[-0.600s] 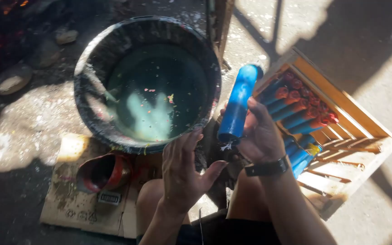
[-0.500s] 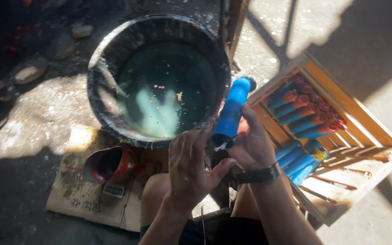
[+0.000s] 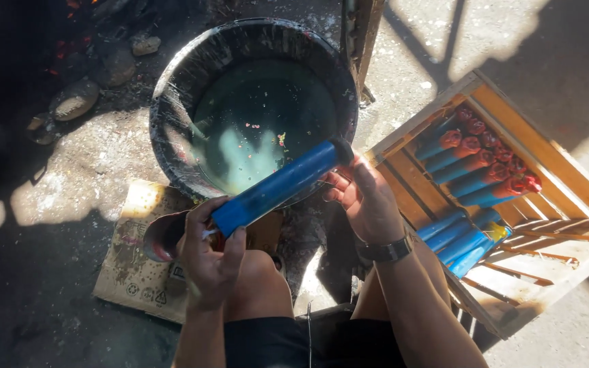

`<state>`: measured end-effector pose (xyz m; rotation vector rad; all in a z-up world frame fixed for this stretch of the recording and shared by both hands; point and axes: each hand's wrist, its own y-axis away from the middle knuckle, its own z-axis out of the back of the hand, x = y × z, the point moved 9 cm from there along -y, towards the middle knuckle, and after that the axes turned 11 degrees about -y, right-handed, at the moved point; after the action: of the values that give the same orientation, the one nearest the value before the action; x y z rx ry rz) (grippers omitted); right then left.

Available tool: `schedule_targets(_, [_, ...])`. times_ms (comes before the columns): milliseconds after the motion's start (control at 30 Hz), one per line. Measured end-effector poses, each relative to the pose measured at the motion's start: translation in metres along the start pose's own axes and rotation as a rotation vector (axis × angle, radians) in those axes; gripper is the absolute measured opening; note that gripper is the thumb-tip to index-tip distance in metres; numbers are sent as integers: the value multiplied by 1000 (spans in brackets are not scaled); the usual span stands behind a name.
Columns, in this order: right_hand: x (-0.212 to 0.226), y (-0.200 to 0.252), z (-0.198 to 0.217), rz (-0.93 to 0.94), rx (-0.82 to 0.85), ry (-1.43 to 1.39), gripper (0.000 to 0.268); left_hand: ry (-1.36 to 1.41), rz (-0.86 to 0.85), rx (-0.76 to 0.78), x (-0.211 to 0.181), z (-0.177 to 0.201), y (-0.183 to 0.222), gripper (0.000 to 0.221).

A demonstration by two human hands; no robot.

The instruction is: Dipping the ends of blue cylindrical tubes into a bowl of liquid wax or sealant.

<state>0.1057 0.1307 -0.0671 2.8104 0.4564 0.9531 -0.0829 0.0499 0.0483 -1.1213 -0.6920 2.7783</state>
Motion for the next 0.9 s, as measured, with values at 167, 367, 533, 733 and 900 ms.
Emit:
schedule_targets(167, [6, 5, -22, -31, 234, 170, 72, -142, -177, 48, -26, 20, -4, 35])
schedule_targets(367, [9, 11, -34, 27, 504, 206, 52, -138, -228, 46, -38, 35, -5, 33])
schedule_targets(533, [11, 14, -41, 57, 560, 272, 46, -150, -110, 37, -16, 37, 5, 37])
schedule_targets(733, [10, 11, -35, 90, 505, 347, 47, -22, 147, 16, 12, 34, 12, 39])
schedule_targets(900, [8, 5, -27, 119, 484, 308, 45, 2, 124, 30, 6, 31, 11, 39])
